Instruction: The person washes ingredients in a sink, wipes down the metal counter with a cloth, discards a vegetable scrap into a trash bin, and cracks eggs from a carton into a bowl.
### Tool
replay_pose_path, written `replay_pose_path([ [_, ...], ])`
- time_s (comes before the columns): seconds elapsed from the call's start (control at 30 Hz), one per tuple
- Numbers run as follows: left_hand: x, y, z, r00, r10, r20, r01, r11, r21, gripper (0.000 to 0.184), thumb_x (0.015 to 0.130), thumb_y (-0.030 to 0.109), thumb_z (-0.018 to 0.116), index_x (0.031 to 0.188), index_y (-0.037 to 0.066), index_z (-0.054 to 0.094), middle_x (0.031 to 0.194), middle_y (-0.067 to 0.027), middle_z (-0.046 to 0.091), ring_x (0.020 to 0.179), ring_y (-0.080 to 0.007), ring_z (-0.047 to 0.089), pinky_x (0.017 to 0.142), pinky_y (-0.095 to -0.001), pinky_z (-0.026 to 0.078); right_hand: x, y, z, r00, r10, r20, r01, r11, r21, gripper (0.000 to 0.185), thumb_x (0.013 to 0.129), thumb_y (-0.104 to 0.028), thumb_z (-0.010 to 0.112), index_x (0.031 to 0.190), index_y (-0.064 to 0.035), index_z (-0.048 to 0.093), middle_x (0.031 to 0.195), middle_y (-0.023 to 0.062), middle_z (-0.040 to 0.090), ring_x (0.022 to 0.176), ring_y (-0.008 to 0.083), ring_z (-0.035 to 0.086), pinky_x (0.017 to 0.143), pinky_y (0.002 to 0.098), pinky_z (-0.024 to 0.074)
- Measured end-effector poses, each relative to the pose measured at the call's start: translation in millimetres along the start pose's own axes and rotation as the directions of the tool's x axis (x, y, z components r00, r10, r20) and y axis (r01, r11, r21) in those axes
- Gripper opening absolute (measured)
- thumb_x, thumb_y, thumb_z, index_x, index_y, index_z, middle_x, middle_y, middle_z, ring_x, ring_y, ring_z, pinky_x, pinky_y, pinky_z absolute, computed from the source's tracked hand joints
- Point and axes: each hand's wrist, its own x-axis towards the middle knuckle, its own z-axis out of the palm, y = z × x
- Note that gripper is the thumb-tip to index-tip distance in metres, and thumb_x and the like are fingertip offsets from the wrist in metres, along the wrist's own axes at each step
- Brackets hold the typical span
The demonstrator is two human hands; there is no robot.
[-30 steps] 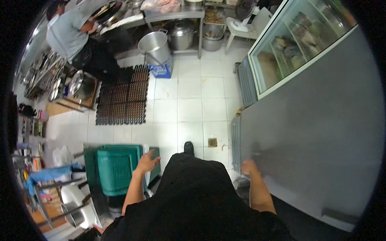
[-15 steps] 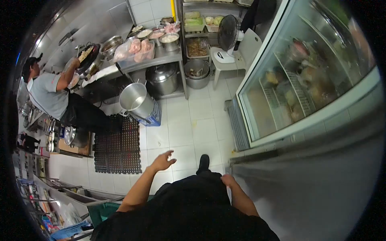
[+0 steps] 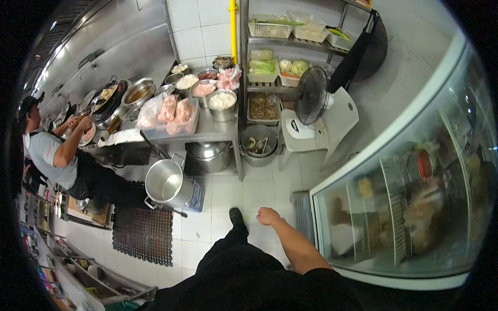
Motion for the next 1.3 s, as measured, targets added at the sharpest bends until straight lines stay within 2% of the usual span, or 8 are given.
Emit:
replay_pose_path([
  [0.33, 162.4, 367.7, -134.0, 0.878, 0.465, 0.113, -0.46, 0.756, 0.466, 0.046, 0.091, 0.045, 0.051, 0.107, 0.006, 0.07, 0.1, -0.019, 0.07, 0.095, -0.0346, 0.067, 0.082, -0.0452, 0.054, 211.0, -30.5, -191.9, 0.963, 0.114, 0.244, -0.033, 0.949, -0.313, 0.037, 0.083, -0.03, 0.058, 0.105, -0.003, 0.069, 0.108, 0.0217, 0.067, 0.103, 0.0378, 0.063, 0.088, 0.0455, 0.0504],
  [0.43, 188.1, 454.6, -188.5, 0.848, 0.402, -0.346, -0.516, 0.776, -0.362, 0.046, 0.082, 0.03, 0.07, 0.115, -0.002, 0.065, 0.105, -0.0215, 0.07, 0.101, -0.0305, 0.067, 0.089, -0.038, 0.05, 242.8, -51.1, -304.7, 0.966, -0.085, -0.244, 0.049, 0.987, -0.151, 0.032, 0.084, -0.027, 0.056, 0.101, -0.0011, 0.066, 0.101, 0.0223, 0.068, 0.096, 0.0403, 0.065, 0.082, 0.0487, 0.0516],
  [0.67, 171.7, 538.5, -247.6, 0.795, 0.357, -0.49, -0.57, 0.715, -0.404, 0.048, 0.085, 0.026, 0.067, 0.122, -0.005, 0.06, 0.111, -0.0219, 0.068, 0.105, -0.0296, 0.065, 0.091, -0.0379, 0.049, 340.7, -114.2, -583.2, 0.741, -0.299, -0.602, 0.058, 0.921, -0.386, 0.042, 0.086, -0.021, 0.059, 0.121, 0.0021, 0.055, 0.118, 0.0258, 0.057, 0.11, 0.0416, 0.055, 0.094, 0.0491, 0.0466],
  [0.73, 179.9, 518.7, -218.2, 0.798, 0.221, -0.561, -0.408, 0.883, -0.231, 0.036, 0.089, 0.027, 0.062, 0.113, 0.0, 0.065, 0.107, -0.0201, 0.069, 0.097, -0.0307, 0.067, 0.084, -0.0407, 0.052, 371.8, -123.1, -660.5, 0.658, -0.313, -0.685, 0.011, 0.913, -0.407, 0.051, 0.088, -0.015, 0.059, 0.133, 0.0044, 0.047, 0.137, 0.0218, 0.046, 0.128, 0.0378, 0.043, 0.106, 0.047, 0.0382],
  [0.77, 205.6, 493.9, -201.5, 0.665, 0.639, -0.387, -0.336, 0.718, 0.609, 0.022, 0.09, 0.023, 0.057, 0.1, 0.007, 0.069, 0.097, -0.0155, 0.07, 0.084, -0.0325, 0.067, 0.074, -0.0443, 0.052, 383.8, -125.3, -697.3, 0.602, -0.371, -0.708, -0.024, 0.877, -0.48, 0.05, 0.089, -0.015, 0.06, 0.133, 0.0041, 0.047, 0.139, 0.0212, 0.045, 0.13, 0.0368, 0.042, 0.107, 0.0462, 0.037],
  [1.0, 132.0, 541.3, -82.4, 0.976, 0.045, -0.213, -0.082, 0.983, -0.165, 0.022, 0.086, 0.026, 0.06, 0.098, 0.009, 0.068, 0.093, -0.0158, 0.067, 0.085, -0.0334, 0.066, 0.075, -0.0451, 0.051, 487.1, -77.9, -865.7, 0.305, -0.58, -0.756, -0.601, 0.498, -0.625, 0.05, 0.093, -0.031, 0.055, 0.13, 0.0017, 0.05, 0.132, 0.0208, 0.054, 0.125, 0.0328, 0.05, 0.106, 0.0454, 0.037],
  [1.07, 122.7, 558.3, -59.5, 0.978, 0.009, -0.207, -0.059, 0.969, -0.238, 0.027, 0.085, 0.028, 0.062, 0.102, 0.008, 0.067, 0.097, -0.0175, 0.067, 0.088, -0.0337, 0.066, 0.078, -0.0442, 0.051, 506.6, -74.3, -884.5, 0.543, -0.29, -0.788, -0.445, 0.697, -0.563, 0.046, 0.092, -0.032, 0.055, 0.125, -0.0004, 0.054, 0.116, 0.0168, 0.066, 0.112, 0.0314, 0.062, 0.1, 0.0471, 0.043],
  [1.3, 119.0, 612.4, -25.1, 0.945, -0.07, -0.32, -0.062, 0.921, -0.385, 0.046, 0.081, 0.036, 0.067, 0.115, 0.004, 0.066, 0.11, -0.0234, 0.067, 0.1, -0.0346, 0.066, 0.087, -0.0411, 0.051, 515.4, -110.1, -911.8, 0.641, -0.386, -0.664, -0.361, 0.612, -0.704, 0.029, 0.09, -0.016, 0.052, 0.114, -0.0052, 0.064, 0.101, 0.0168, 0.071, 0.092, 0.0316, 0.07, 0.076, 0.0446, 0.0559],
])
